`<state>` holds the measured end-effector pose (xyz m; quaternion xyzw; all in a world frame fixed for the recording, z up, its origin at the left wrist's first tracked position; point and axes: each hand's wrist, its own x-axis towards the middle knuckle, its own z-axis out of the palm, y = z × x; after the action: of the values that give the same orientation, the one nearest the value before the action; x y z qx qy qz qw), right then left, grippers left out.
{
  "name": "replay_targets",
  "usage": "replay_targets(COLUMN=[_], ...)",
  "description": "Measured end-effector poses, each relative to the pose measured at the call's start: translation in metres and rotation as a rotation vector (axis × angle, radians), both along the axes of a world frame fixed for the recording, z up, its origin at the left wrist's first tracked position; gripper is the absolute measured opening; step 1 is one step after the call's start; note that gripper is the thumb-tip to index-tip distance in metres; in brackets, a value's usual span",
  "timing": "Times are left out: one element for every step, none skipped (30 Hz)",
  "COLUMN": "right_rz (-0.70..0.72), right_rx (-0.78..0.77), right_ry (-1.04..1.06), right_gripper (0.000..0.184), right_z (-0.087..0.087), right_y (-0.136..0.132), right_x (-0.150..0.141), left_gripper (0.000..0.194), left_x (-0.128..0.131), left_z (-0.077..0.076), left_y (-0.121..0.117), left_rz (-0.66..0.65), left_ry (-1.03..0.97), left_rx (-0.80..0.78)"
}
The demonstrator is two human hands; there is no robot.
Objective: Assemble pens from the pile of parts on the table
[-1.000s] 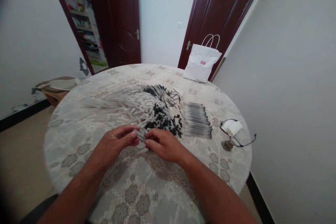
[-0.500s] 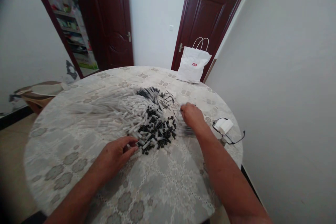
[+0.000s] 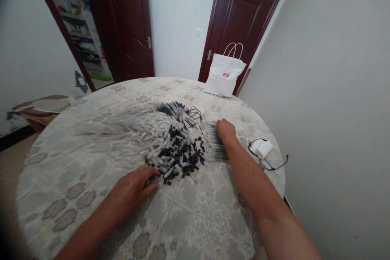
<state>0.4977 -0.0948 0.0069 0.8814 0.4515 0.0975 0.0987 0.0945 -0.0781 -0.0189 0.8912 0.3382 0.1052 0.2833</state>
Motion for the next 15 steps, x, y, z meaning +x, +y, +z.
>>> replay_targets(right_rz=[-0.003, -0.006, -0.008, -0.01, -0.011, -0.012, -0.01, -0.006, 0.001, 0.011, 0.026, 0.047, 0.079, 0.134, 0.196], right_rx=[0.007, 0.014, 0.021, 0.027, 0.03, 0.033, 0.036, 0.039, 0.044, 0.048, 0.056, 0.066, 0.083, 0.12, 0.145], right_ry=[-0.006, -0.012, -0.017, -0.021, -0.022, -0.023, -0.022, -0.022, -0.02, -0.019, -0.016, -0.01, 0.002, 0.03, 0.075], right_gripper=[0.036, 0.037, 0.037, 0.037, 0.037, 0.036, 0.036, 0.036, 0.036, 0.037, 0.037, 0.038, 0.037, 0.035, 0.033], right_z=[0.0, 0.0, 0.001, 0.002, 0.004, 0.006, 0.008, 0.011, 0.013, 0.016, 0.018, 0.02, 0.022, 0.023, 0.025], right_y=[-0.001, -0.002, -0.004, -0.006, -0.008, -0.01, -0.013, -0.016, -0.019, -0.023, -0.027, -0.031, -0.036, -0.041, -0.046], right_x=[-0.001, -0.003, -0.006, -0.008, -0.011, -0.015, -0.019, -0.023, -0.028, -0.034, -0.041, -0.05, -0.059, -0.069, -0.08], left_gripper=[0.023, 0.023, 0.023, 0.023, 0.023, 0.023, 0.023, 0.023, 0.023, 0.023, 0.023, 0.022, 0.022, 0.022, 0.022], left_x=[0.0, -0.001, -0.001, -0.001, -0.002, -0.002, -0.002, -0.001, -0.001, -0.001, -0.001, 0.0, 0.0, 0.0, 0.0], left_z=[0.001, 0.001, 0.002, 0.003, 0.005, 0.006, 0.008, 0.009, 0.011, 0.012, 0.014, 0.014, 0.015, 0.015, 0.015], left_y=[0.0, 0.0, 0.0, -0.001, -0.001, -0.001, -0.002, -0.002, -0.003, -0.004, -0.005, -0.006, -0.006, -0.007, -0.007], left_rz=[-0.007, -0.014, -0.022, -0.032, -0.043, -0.057, -0.07, -0.081, -0.089, -0.092, -0.093, -0.093, -0.09, -0.088, -0.086], left_ry=[0.009, 0.02, 0.031, 0.041, 0.05, 0.06, 0.071, 0.082, 0.095, 0.104, 0.109, 0.11, 0.102, 0.089, 0.074], left_rx=[0.0, -0.001, 0.0, 0.002, 0.006, 0.011, 0.017, 0.023, 0.028, 0.033, 0.034, 0.034, 0.036, 0.037, 0.039])
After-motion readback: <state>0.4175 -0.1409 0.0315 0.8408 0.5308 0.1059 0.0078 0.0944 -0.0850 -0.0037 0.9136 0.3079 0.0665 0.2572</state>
